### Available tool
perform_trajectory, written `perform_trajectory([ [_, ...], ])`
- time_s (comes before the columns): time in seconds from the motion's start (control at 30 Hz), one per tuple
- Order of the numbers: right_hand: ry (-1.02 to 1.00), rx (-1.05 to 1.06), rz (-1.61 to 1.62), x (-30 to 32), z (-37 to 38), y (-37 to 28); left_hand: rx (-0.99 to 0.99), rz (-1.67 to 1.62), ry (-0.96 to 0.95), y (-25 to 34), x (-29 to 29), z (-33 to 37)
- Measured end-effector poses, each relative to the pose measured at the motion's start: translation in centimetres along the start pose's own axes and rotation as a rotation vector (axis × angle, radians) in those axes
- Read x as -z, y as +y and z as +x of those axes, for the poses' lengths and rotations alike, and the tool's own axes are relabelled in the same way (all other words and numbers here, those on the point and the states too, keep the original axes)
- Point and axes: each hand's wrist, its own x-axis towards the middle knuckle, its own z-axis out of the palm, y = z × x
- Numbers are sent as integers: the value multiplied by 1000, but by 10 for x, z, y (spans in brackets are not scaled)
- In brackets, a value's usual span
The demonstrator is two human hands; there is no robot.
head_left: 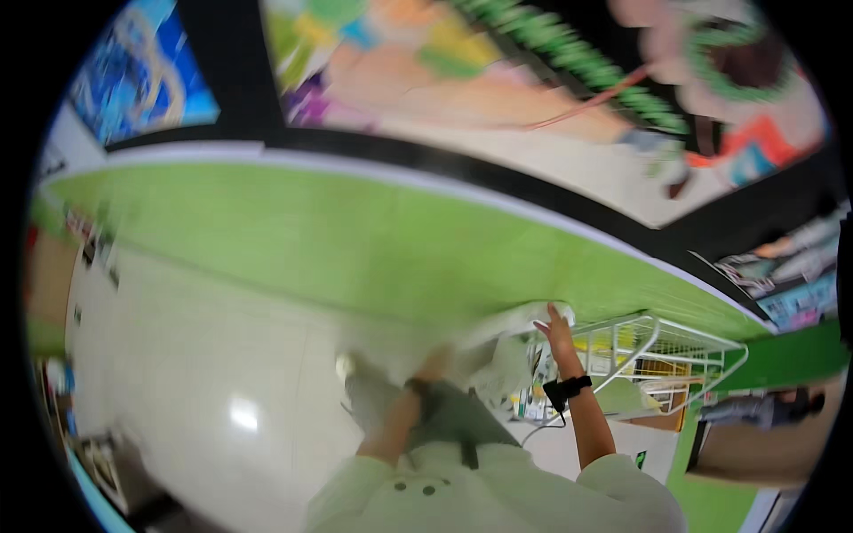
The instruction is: The person wipes a chalkboard, the frame of large wall posters, a tabletop, and a green wall with a white cloth.
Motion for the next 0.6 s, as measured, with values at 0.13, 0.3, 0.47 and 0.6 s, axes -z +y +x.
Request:
perform_trajectory([
  [0.13,-59,-96,-63,-78,9,24,191,-214,-30,-12,84,-30],
  [0.3,-288,30,-266,-176,1,4,56,-874,460,74,177,-19],
  [0.47,-243,351,-374,-272,-72,-91,-287,-790,535,244,275,-19],
  [0.6,-357,488,-334,-357,-140,-179,-672,-568,531,352,362,-52],
])
